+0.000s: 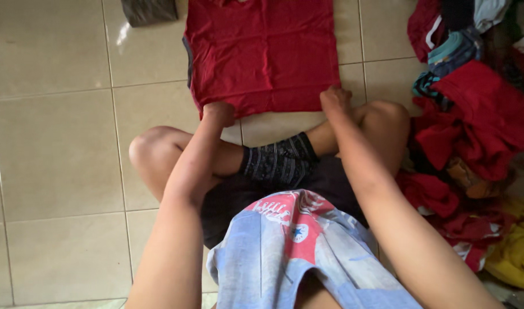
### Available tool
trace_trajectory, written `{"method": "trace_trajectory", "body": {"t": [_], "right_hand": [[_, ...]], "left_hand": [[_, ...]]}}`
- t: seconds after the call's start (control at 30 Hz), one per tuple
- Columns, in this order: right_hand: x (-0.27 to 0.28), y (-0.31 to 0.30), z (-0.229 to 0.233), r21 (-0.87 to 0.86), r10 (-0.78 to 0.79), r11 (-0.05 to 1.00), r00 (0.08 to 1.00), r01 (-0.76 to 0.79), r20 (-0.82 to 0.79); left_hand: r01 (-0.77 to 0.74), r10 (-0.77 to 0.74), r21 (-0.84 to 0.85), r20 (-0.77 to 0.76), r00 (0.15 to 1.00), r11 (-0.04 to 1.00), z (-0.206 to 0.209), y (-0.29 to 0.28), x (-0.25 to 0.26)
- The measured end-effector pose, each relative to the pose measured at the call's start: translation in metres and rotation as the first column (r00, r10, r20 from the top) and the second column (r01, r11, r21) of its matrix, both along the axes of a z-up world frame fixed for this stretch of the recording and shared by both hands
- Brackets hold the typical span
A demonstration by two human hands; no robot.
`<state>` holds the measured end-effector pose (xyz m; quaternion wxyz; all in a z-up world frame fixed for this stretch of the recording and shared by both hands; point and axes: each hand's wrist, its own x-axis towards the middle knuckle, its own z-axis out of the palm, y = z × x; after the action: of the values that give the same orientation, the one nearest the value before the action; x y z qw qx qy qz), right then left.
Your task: The person sits on a tiled floor and folds two t-shirts by hand. First, a dark brown t-shirt is smoothed, folded in half, then folded again into a compact rectangle and placed aside. Next, a red t-shirt is folded using the same method and set down.
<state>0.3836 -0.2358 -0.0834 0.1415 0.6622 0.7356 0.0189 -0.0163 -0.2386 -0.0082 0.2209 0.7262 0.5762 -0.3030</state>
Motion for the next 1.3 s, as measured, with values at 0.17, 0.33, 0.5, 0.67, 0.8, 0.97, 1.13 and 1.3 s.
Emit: {"method": "trace_trajectory", "body": {"t": [0.17, 0.33, 0.5, 0.67, 0.8, 0.97, 1.13, 1.3], "right_hand": [[0.015, 0.005, 0.014, -0.096, 0.051, 0.993, 0.988, -0.065, -0.143], [0.038, 0.011, 0.016, -0.194, 0.046, 0.972, 0.917, -0.132, -0.397], [0.023, 0.001, 0.075, -0.301, 0.009, 0.947, 0.944, -0.114, -0.330], [0.037, 0.022, 0.117, -0.466, -0.142, 0.883, 0.913, -0.058, -0.382], [0.067, 0.048, 0.115, -0.333, -0.208, 0.941, 0.681, -0.056, -0.702], [0.073, 0.086, 0.063, -0.200, -0.255, 0.962, 0.348, 0.187, -0.902], [0.067, 0.098, -0.004, -0.177, -0.269, 0.935, 0.287, 0.308, -0.919], [0.063, 0.078, -0.006, -0.088, -0.206, 0.959, 0.449, 0.269, -0.869]], "left_hand": [[-0.011, 0.010, 0.037, 0.029, 1.000, 0.999, -0.014, 0.005, -0.013], [-0.083, 0.082, 0.016, 0.049, 0.995, 0.996, -0.028, 0.018, -0.040], [-0.049, 0.044, -0.033, -0.139, 0.989, 0.998, 0.028, 0.009, -0.027], [-0.026, 0.035, 0.079, -0.124, 0.992, 0.997, 0.066, 0.024, -0.043], [-0.036, 0.052, 0.213, -0.072, 0.996, 0.976, 0.077, 0.077, -0.070], [-0.159, -0.005, 0.500, 0.311, 0.950, 0.851, 0.078, 0.126, -0.090], [-0.354, 0.000, 0.730, 0.436, 0.900, 0.585, 0.036, 0.127, -0.089], [-0.740, 0.634, 0.093, 0.451, 0.628, 0.667, 0.013, 0.090, -0.095]]}}
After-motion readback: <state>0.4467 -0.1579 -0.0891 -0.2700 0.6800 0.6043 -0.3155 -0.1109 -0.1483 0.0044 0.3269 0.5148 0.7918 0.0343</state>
